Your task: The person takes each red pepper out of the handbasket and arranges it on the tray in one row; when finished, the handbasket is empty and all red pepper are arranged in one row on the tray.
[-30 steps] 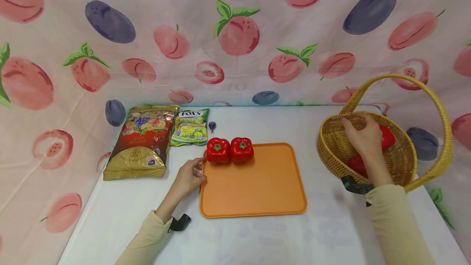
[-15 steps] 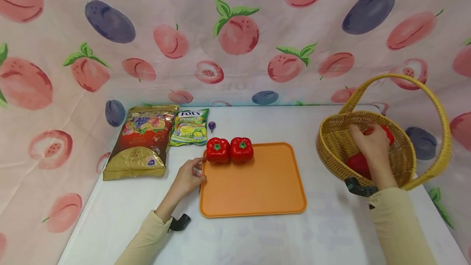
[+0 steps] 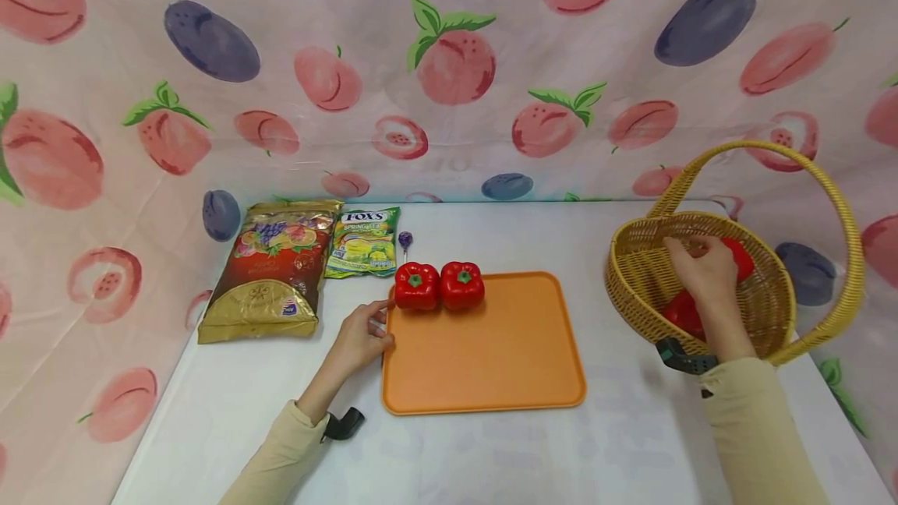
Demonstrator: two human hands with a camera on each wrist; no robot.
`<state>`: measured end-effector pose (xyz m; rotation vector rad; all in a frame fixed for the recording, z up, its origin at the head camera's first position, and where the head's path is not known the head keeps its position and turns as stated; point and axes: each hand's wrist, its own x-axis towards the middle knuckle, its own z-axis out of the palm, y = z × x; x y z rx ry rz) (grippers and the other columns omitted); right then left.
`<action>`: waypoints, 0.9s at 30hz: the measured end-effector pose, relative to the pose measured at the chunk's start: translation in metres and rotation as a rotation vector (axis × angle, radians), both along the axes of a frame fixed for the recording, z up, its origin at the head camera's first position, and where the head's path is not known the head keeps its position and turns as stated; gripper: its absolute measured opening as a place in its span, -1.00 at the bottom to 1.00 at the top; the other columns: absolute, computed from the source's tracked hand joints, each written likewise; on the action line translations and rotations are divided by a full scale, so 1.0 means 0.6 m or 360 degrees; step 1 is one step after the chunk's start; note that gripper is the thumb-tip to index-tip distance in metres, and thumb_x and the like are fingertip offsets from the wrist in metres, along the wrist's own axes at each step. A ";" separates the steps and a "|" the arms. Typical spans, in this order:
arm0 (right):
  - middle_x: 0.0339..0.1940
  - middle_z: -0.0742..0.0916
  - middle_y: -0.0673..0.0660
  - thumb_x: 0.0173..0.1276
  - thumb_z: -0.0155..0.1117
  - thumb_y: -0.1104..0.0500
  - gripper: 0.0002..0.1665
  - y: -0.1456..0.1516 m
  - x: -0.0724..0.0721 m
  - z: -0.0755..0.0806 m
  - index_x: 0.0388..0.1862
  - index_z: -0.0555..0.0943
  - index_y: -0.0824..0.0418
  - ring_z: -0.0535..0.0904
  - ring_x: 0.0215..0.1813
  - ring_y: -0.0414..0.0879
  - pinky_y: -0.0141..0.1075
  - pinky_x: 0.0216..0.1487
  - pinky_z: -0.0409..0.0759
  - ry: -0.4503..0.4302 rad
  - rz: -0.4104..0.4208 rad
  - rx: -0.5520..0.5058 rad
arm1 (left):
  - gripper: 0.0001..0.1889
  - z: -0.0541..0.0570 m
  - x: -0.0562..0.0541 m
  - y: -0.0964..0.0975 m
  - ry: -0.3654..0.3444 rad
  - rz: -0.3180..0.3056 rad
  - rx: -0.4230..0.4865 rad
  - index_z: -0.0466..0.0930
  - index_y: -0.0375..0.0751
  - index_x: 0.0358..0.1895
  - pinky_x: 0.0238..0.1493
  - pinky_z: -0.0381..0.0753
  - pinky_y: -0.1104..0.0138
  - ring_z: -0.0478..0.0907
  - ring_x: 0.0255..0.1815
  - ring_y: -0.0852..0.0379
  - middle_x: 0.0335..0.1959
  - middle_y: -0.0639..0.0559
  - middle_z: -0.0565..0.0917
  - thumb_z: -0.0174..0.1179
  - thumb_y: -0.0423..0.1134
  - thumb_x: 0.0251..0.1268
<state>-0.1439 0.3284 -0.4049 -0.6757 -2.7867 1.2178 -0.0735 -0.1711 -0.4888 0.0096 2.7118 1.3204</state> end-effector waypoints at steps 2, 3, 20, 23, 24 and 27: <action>0.16 0.46 0.40 0.40 0.01 -0.27 -0.07 0.004 0.002 0.003 0.43 0.26 0.43 0.40 -0.03 0.13 -0.26 -0.24 0.37 -0.0009 0.0017 -0.0003 | -0.41 0.001 0.000 0.001 -0.0005 0.0000 0.0001 0.54 -0.35 0.20 -0.35 0.59 0.34 0.54 -0.40 0.13 -0.23 -0.12 0.53 0.35 -0.51 -0.03; 0.08 0.48 0.40 0.39 0.00 -0.28 -0.09 0.006 0.004 0.005 0.37 0.31 0.44 0.39 -0.06 0.13 -0.23 -0.26 0.37 -0.0020 0.0024 0.0005 | -0.41 0.002 0.000 0.001 -0.0006 -0.0001 -0.0001 0.53 -0.35 0.20 -0.35 0.59 0.34 0.54 -0.40 0.13 -0.23 -0.11 0.53 0.35 -0.51 -0.03; 0.16 0.44 0.35 0.31 0.00 -0.43 0.07 0.064 -0.028 -0.052 0.41 0.23 0.43 0.41 0.05 0.15 -0.11 -0.17 0.62 -0.0093 0.0015 -0.0149 | -0.41 0.005 0.000 0.002 -0.0009 -0.0001 0.0019 0.54 -0.36 0.19 -0.37 0.60 0.34 0.54 -0.42 0.14 -0.24 -0.12 0.53 0.34 -0.52 -0.05; -0.10 0.50 0.07 0.28 0.09 -0.41 -0.17 0.070 -0.039 -0.063 0.22 0.44 0.21 0.42 -0.20 -0.12 -0.40 -0.44 0.46 0.0002 -0.0094 -0.0204 | -0.41 0.005 -0.001 0.003 -0.0014 -0.0004 0.0020 0.54 -0.36 0.19 -0.36 0.60 0.34 0.55 -0.41 0.14 -0.24 -0.11 0.53 0.34 -0.52 -0.05; -0.16 0.50 0.01 0.30 0.13 -0.36 -0.32 0.064 -0.036 -0.056 0.12 0.48 0.13 0.43 -0.26 -0.19 -0.43 -0.42 0.46 0.0033 -0.0121 -0.0284 | -0.41 0.005 -0.001 0.003 -0.0017 -0.0004 0.0018 0.54 -0.36 0.20 -0.36 0.60 0.35 0.54 -0.41 0.14 -0.24 -0.11 0.53 0.34 -0.52 -0.05; -0.33 0.54 -0.13 0.36 0.21 -0.12 -0.72 0.032 -0.021 -0.011 -0.11 0.50 0.00 0.46 -0.37 -0.31 -0.47 -0.43 0.47 0.0080 -0.0232 -0.0524 | -0.41 0.006 -0.001 0.002 -0.0009 -0.0009 0.0011 0.54 -0.37 0.20 -0.38 0.60 0.35 0.54 -0.41 0.14 -0.24 -0.11 0.52 0.34 -0.52 -0.05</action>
